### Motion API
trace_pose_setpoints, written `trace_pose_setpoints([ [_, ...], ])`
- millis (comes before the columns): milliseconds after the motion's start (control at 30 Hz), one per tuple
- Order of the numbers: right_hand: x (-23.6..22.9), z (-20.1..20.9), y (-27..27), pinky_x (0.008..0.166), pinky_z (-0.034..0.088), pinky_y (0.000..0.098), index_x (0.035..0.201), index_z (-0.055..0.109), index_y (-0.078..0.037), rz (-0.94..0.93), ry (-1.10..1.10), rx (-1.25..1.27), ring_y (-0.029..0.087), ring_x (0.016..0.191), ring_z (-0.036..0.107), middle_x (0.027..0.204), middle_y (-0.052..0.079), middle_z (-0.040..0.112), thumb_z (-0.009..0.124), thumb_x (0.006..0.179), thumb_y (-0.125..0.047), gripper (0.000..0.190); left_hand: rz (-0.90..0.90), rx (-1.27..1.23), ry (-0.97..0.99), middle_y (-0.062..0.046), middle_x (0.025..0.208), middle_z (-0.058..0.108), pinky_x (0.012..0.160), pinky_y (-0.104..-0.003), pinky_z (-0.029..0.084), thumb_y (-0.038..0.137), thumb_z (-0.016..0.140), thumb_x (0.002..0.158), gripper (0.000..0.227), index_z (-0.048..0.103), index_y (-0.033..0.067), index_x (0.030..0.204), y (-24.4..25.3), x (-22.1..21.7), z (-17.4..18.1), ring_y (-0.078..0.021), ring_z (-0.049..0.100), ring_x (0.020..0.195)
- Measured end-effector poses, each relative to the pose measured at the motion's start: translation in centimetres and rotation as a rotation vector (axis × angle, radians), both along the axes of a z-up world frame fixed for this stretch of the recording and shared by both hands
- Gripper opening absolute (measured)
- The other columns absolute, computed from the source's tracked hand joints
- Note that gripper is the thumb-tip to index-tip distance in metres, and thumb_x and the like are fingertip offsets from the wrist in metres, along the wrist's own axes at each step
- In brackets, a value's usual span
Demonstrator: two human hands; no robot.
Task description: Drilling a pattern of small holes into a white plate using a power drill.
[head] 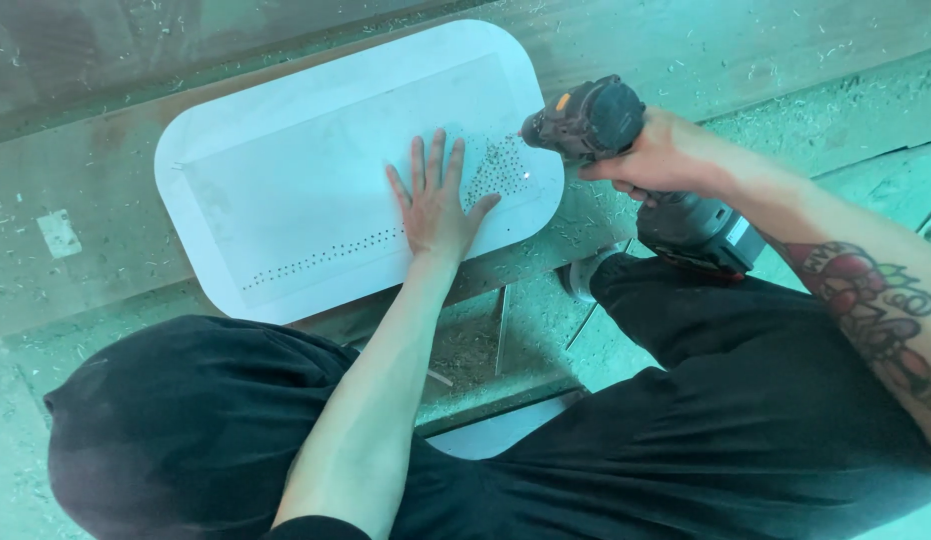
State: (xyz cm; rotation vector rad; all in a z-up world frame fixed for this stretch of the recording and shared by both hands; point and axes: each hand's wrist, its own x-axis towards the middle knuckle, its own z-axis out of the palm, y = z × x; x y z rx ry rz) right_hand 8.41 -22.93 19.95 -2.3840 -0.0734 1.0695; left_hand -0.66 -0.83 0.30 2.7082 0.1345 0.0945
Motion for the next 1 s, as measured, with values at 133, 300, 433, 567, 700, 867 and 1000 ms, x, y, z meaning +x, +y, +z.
trace_pose_setpoints([
  [133,0.1,0.0,1.5,0.034,0.049,0.0394,0.067,0.067,-0.001,-0.136,0.016,0.092,0.029,0.041,0.060,0.052,0.017,0.058,0.084,0.087,-0.022,0.033,-0.002,-0.159,0.165,-0.008,0.171,0.021,0.123,-0.063,-0.012,0.059,0.071,0.093,0.082,0.038,0.0236,0.160,0.4,-0.4,2.8,-0.0305,0.005,0.159],
  [300,0.1,-0.1,2.9,0.034,0.048,0.0411,0.072,0.065,0.003,-0.162,0.011,0.086,0.037,0.043,0.061,0.057,0.020,0.056,0.075,0.093,-0.017,0.030,-0.007,-0.179,0.147,-0.009,0.171,0.020,0.123,-0.065,-0.013,0.056,0.073,0.093,0.080,0.039,0.0245,0.159,0.5,-0.5,2.5,-0.0321,0.004,0.159],
  [433,-0.2,0.4,3.8,0.031,0.045,0.0398,0.072,0.064,0.003,-0.195,0.010,0.079,0.038,0.042,0.060,0.058,0.022,0.055,0.073,0.092,-0.012,0.026,-0.008,-0.175,0.185,-0.005,0.173,0.016,0.122,-0.063,-0.015,0.061,0.069,0.093,0.082,0.036,0.0287,0.161,0.6,-0.4,1.8,-0.0294,0.000,0.159],
  [567,0.0,-0.2,3.9,0.031,0.045,0.0399,0.071,0.065,0.001,-0.170,0.010,0.054,0.034,0.041,0.060,0.056,0.022,0.055,0.075,0.090,-0.013,0.026,-0.004,-0.187,0.173,-0.004,0.173,0.016,0.123,-0.063,-0.015,0.060,0.071,0.093,0.081,0.037,0.0294,0.160,0.6,-0.3,1.6,-0.0291,0.001,0.160],
  [700,0.1,-0.3,3.9,0.030,0.045,0.0406,0.072,0.064,0.002,-0.167,0.018,0.053,0.038,0.041,0.060,0.056,0.025,0.055,0.074,0.091,-0.012,0.026,0.000,-0.195,0.171,-0.004,0.173,0.016,0.123,-0.063,-0.015,0.060,0.071,0.093,0.081,0.037,0.0291,0.160,0.5,-0.3,1.3,-0.0288,0.001,0.160],
  [867,0.1,-0.3,4.0,0.029,0.044,0.0415,0.073,0.064,0.004,-0.167,0.027,0.053,0.043,0.040,0.060,0.057,0.028,0.055,0.073,0.091,-0.011,0.025,-0.008,-0.217,0.142,-0.006,0.172,0.017,0.122,-0.065,-0.015,0.056,0.074,0.092,0.082,0.038,0.0273,0.160,0.5,-0.4,1.0,-0.0309,0.002,0.159],
  [1000,0.0,0.1,4.5,0.031,0.046,0.0426,0.075,0.065,0.006,-0.171,0.025,0.050,0.047,0.041,0.060,0.059,0.031,0.056,0.070,0.094,-0.009,0.025,-0.007,-0.210,0.144,-0.005,0.173,0.016,0.122,-0.064,-0.016,0.056,0.074,0.092,0.082,0.038,0.0276,0.160,0.6,-0.3,0.7,-0.0298,0.001,0.160],
])
